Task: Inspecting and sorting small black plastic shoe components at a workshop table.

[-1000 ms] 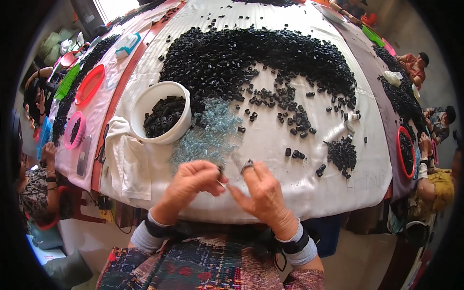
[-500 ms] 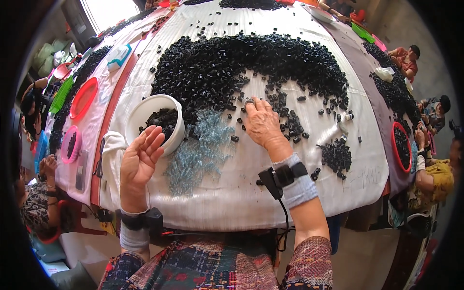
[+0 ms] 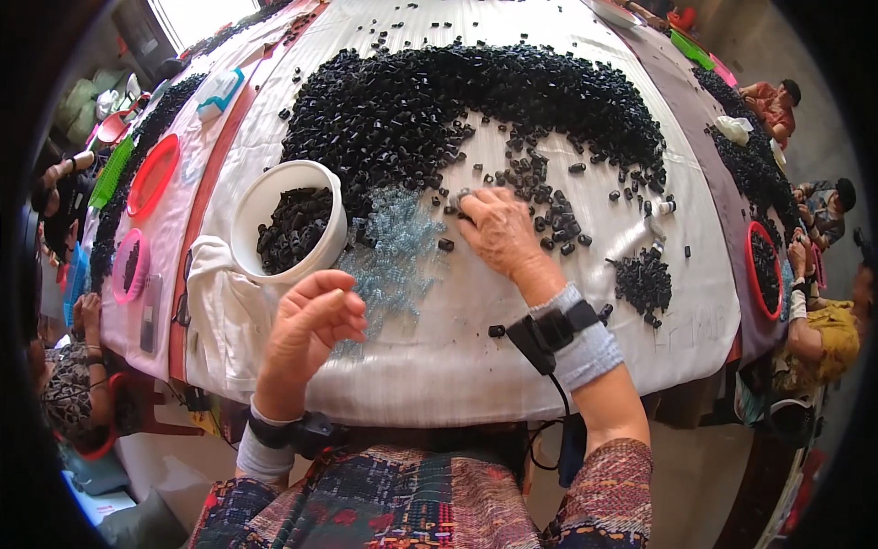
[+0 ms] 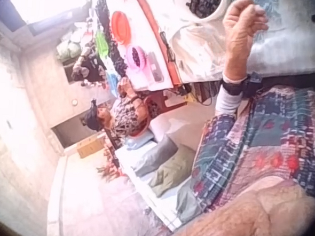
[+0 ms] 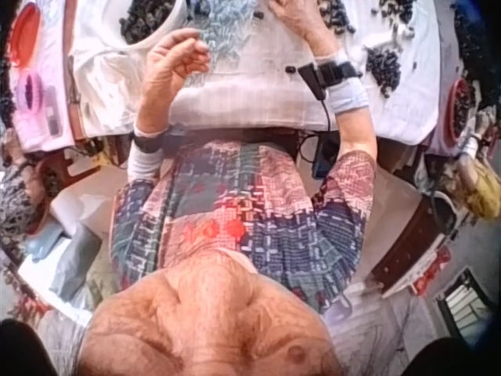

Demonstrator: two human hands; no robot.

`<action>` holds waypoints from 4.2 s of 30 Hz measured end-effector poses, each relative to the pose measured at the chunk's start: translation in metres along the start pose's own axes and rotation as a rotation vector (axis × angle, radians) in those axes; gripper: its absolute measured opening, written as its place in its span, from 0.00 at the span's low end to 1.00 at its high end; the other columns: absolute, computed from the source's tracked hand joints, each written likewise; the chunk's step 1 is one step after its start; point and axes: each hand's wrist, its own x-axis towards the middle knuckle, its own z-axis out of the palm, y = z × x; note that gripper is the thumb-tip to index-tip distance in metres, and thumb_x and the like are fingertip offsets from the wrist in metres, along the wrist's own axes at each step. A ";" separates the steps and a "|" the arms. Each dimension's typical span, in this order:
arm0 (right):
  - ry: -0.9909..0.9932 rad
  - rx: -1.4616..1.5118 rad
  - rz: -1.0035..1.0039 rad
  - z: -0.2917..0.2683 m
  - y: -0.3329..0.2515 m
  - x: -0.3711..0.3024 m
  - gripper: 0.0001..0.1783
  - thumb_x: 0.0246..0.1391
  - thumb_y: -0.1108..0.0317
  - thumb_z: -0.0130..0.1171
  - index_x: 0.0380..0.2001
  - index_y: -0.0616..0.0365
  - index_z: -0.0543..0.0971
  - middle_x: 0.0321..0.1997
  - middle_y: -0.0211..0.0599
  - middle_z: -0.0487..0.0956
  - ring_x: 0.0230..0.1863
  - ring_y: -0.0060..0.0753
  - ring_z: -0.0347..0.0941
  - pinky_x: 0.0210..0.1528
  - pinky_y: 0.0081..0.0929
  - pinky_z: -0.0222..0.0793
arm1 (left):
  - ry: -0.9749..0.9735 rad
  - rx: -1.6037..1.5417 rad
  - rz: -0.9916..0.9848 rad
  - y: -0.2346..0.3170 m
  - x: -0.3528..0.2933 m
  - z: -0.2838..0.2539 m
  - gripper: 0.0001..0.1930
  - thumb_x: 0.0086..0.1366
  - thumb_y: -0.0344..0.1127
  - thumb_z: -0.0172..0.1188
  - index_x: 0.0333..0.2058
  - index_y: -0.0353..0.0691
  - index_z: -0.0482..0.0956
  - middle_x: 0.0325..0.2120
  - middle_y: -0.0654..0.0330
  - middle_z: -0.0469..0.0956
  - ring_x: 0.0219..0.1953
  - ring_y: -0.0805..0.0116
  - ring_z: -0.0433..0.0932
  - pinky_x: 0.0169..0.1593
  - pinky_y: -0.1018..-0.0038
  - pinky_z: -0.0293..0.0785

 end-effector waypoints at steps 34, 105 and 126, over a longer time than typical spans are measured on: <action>0.107 0.156 -0.036 -0.027 -0.046 -0.098 0.14 0.44 0.77 0.55 0.38 0.62 0.75 0.37 0.43 0.77 0.47 0.46 0.71 0.50 0.37 0.64 | -0.186 0.170 -0.332 -0.040 -0.004 0.020 0.21 0.65 0.32 0.49 0.56 0.34 0.62 0.56 0.55 0.64 0.54 0.62 0.70 0.47 0.73 0.74; 0.243 0.129 0.040 -0.029 -0.064 -0.137 0.14 0.37 0.82 0.60 0.32 0.65 0.74 0.31 0.47 0.73 0.36 0.50 0.69 0.38 0.39 0.68 | -0.168 0.052 -0.393 -0.049 -0.009 0.006 0.13 0.66 0.34 0.52 0.45 0.32 0.69 0.42 0.52 0.75 0.43 0.66 0.77 0.45 0.75 0.76; 0.311 0.099 0.008 -0.012 -0.060 -0.146 0.19 0.34 0.83 0.60 0.35 0.65 0.73 0.30 0.47 0.71 0.34 0.49 0.69 0.36 0.40 0.66 | -0.109 0.173 -0.346 -0.047 -0.014 0.018 0.11 0.65 0.31 0.53 0.44 0.34 0.71 0.40 0.53 0.76 0.41 0.67 0.78 0.42 0.76 0.76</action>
